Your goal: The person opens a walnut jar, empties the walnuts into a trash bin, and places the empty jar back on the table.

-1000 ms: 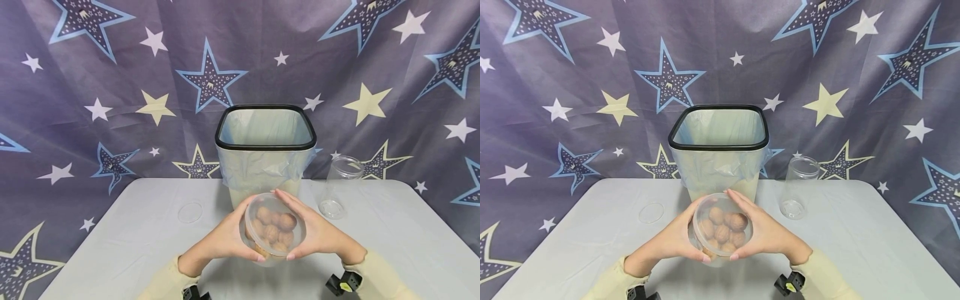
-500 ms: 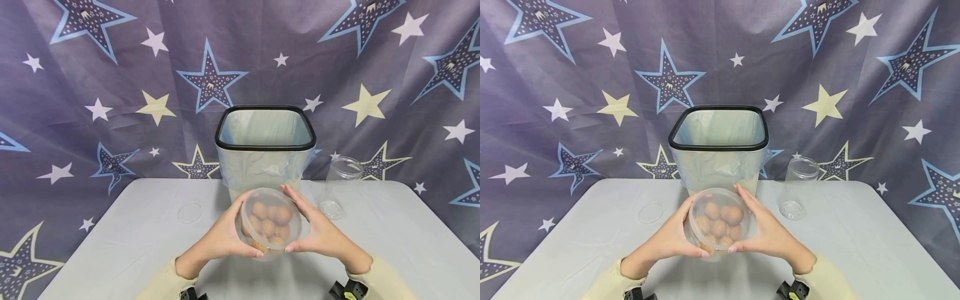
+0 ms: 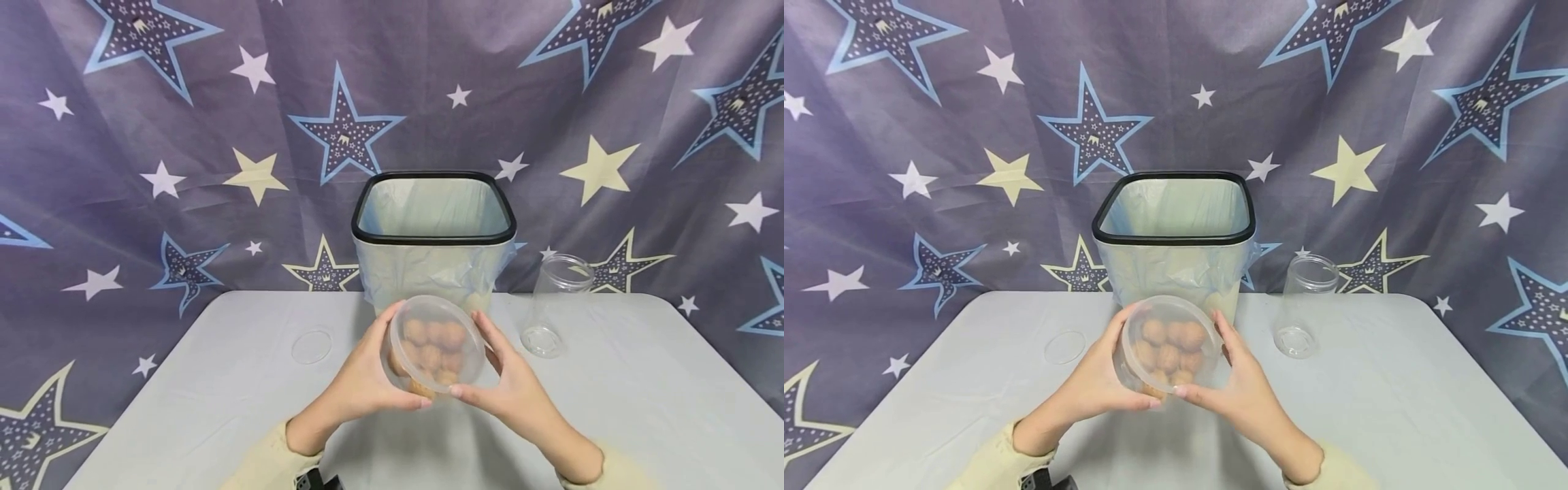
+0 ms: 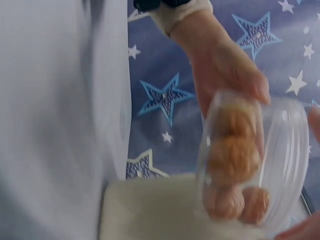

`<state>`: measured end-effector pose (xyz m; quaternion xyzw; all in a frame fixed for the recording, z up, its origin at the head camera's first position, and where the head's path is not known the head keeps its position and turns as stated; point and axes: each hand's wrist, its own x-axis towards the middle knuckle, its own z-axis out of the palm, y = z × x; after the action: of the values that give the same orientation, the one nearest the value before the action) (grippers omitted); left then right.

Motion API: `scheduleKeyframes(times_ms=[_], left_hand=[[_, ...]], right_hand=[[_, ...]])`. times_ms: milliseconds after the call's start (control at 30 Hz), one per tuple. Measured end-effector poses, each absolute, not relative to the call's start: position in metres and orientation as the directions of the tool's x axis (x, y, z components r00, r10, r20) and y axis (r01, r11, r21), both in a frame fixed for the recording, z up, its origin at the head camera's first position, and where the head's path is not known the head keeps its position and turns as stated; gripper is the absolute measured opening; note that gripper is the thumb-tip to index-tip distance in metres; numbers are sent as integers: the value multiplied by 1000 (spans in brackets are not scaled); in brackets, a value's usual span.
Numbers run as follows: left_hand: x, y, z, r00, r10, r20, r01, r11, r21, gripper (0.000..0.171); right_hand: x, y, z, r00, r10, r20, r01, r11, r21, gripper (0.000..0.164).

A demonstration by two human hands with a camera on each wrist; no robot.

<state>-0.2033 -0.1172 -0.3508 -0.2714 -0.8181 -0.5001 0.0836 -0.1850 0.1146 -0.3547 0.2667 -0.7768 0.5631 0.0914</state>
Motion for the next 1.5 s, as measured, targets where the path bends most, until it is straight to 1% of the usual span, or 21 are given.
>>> scheduleKeyframes(times_ms=[133, 267, 400, 567, 700, 833, 1000, 1500], left_hand=[[-203, -117, -352, -844, 331, 423, 531, 402, 746, 120], [-203, -115, -353, -825, 332, 457, 564, 453, 691, 120], [-204, -114, -355, -792, 345, 504, 610, 494, 620, 121], [-205, -113, -357, -755, 341, 561, 645, 543, 538, 122], [-206, -112, -357, -743, 329, 583, 651, 562, 511, 121], [-205, -112, -358, -746, 331, 579, 647, 567, 510, 120], [-205, -111, -359, -743, 330, 582, 649, 565, 509, 119], [-208, -113, -360, -740, 343, 578, 656, 557, 509, 119]], right_hand=[[-176, 105, -357, -899, -228, 374, -427, 261, -866, 99], [-171, 97, -356, -944, -178, 277, -317, 257, -913, 99], [-171, 90, -355, -965, -148, 214, -238, 163, -958, 100], [-172, 83, -357, -974, -134, 183, -187, 13, -982, 102], [-171, 78, -359, -980, -116, 163, -162, -22, -987, 105], [-168, 73, -360, -988, -81, 134, -133, -10, -991, 108], [-167, 70, -361, -990, -63, 126, -129, 54, -990, 112], [-171, 71, -363, -988, -68, 141, -150, 146, -978, 108]])
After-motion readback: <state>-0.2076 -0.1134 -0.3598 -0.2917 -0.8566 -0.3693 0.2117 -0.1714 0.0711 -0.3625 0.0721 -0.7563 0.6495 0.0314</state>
